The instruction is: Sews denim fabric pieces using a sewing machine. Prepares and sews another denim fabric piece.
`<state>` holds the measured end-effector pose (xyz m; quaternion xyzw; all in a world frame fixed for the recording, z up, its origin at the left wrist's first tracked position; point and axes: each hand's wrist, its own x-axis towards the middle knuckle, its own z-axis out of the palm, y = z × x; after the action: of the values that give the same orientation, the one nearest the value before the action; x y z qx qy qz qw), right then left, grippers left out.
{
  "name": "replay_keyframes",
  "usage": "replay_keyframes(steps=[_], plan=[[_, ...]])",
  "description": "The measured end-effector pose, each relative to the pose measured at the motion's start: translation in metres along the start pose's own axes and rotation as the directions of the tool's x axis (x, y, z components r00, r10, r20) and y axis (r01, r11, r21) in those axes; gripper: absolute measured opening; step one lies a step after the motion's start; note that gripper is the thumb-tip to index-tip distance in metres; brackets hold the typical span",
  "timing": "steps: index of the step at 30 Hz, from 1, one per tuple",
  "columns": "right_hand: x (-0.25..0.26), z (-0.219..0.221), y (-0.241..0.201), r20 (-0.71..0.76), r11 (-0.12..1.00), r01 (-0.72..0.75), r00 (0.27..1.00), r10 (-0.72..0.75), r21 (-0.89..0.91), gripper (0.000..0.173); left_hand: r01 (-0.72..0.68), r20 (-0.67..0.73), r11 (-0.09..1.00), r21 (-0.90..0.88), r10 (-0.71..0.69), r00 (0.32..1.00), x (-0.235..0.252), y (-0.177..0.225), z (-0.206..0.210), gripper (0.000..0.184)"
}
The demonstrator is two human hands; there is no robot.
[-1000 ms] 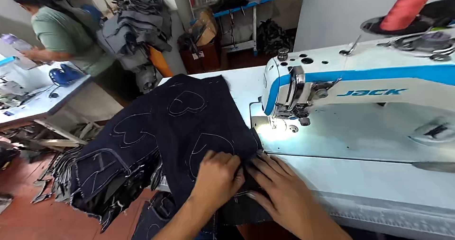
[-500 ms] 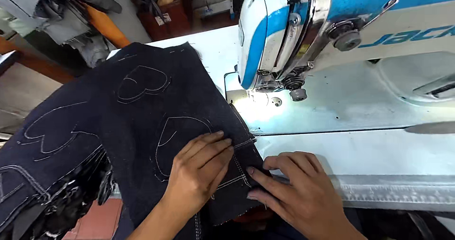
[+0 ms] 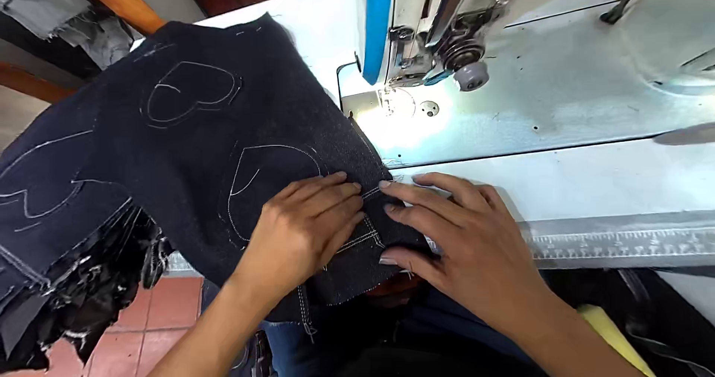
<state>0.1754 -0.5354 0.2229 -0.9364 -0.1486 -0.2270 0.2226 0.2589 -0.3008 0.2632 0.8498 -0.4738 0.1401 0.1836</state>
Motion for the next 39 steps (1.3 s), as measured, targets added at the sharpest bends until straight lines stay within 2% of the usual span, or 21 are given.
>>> replay_keyframes(steps=[3, 4, 6, 11, 13, 17, 21, 25, 27, 29, 30, 31, 32, 33, 34, 36, 39], plan=[[0.004, -0.002, -0.002, 0.05, 0.999, -0.004, 0.999, 0.003, 0.034, 0.042, 0.222, 0.111, 0.971, 0.084, -0.231, 0.967, 0.013, -0.024, -0.009, 0.062], [0.004, -0.004, -0.001, 0.068, 0.999, 0.004, 0.998, -0.007, 0.048, 0.039, 0.252, 0.115, 0.96, 0.122, -0.266, 0.957, 0.016, -0.032, -0.002, 0.072], [0.005, -0.019, 0.005, 0.135, 0.999, 0.012, 0.991, -0.019, 0.051, 0.031, 0.211, 0.121, 0.963, 0.166, -0.232, 0.965, 0.027, -0.038, 0.013, 0.08], [-0.009, -0.044, 0.02, 0.255, 0.993, -0.065, 0.966, 0.038, 0.099, 0.029, 0.151, 0.221, 0.984, 0.099, -0.17, 0.96, 0.048, -0.03, 0.029, 0.079], [-0.005, -0.047, 0.012, 0.255, 0.985, -0.119, 0.963, 0.084, 0.124, 0.025, 0.158, 0.245, 0.986, 0.054, -0.167, 0.955, 0.054, -0.035, 0.027, 0.079], [0.0, -0.044, -0.003, 0.255, 0.977, -0.198, 0.952, 0.171, 0.083, 0.031, 0.168, 0.306, 0.986, 0.008, -0.162, 0.938, 0.065, -0.039, 0.022, 0.08], [0.008, -0.04, 0.0, 0.25, 0.977, -0.2, 0.952, 0.176, 0.076, 0.025, 0.084, 0.389, 0.995, -0.051, -0.058, 0.92, 0.085, -0.06, 0.021, 0.081], [0.012, -0.028, -0.012, 0.212, 0.98, -0.195, 0.96, 0.182, 0.041, 0.029, -0.101, 0.374, 0.993, -0.061, 0.116, 0.92, 0.095, -0.087, 0.026, 0.081], [0.013, -0.025, -0.017, 0.201, 0.98, -0.195, 0.962, 0.186, 0.026, 0.031, -0.164, 0.342, 0.986, 0.037, 0.141, 0.929, 0.093, -0.088, 0.022, 0.08], [0.013, -0.029, -0.018, 0.234, 0.981, -0.194, 0.953, 0.192, -0.011, 0.031, -0.221, 0.206, 0.946, 0.235, 0.173, 0.963, 0.081, -0.067, 0.009, 0.066], [0.014, -0.033, -0.017, 0.262, 0.981, -0.195, 0.945, 0.194, -0.021, 0.032, -0.245, 0.127, 0.935, 0.257, 0.218, 0.968, 0.07, -0.05, -0.001, 0.047], [0.016, -0.036, -0.015, 0.282, 0.981, -0.195, 0.94, 0.193, -0.021, 0.032, -0.283, 0.061, 0.941, 0.183, 0.277, 0.959, 0.053, -0.036, -0.011, 0.028], [0.018, -0.036, -0.012, 0.285, 0.982, -0.188, 0.941, 0.183, -0.011, 0.031, -0.318, 0.021, 0.948, -0.002, 0.318, 0.948, 0.035, -0.028, -0.015, 0.024], [0.021, -0.035, -0.006, 0.265, 0.985, -0.173, 0.95, 0.167, -0.001, 0.03, -0.33, 0.028, 0.915, -0.233, 0.346, 0.938, 0.022, -0.028, -0.012, 0.026], [0.024, -0.03, 0.002, 0.227, 0.989, -0.149, 0.963, 0.145, 0.002, 0.031, -0.312, 0.066, 0.87, -0.381, 0.362, 0.93, 0.013, -0.034, -0.005, 0.03], [0.03, -0.017, 0.021, 0.117, 0.997, -0.08, 0.99, 0.081, -0.019, 0.035, -0.307, 0.095, 0.84, -0.448, 0.386, 0.917, 0.012, -0.048, 0.006, 0.038], [0.041, -0.006, 0.037, 0.055, 0.999, -0.036, 0.998, 0.036, -0.011, 0.036, -0.34, 0.155, 0.863, -0.373, 0.42, 0.894, 0.024, -0.06, 0.009, 0.046]])
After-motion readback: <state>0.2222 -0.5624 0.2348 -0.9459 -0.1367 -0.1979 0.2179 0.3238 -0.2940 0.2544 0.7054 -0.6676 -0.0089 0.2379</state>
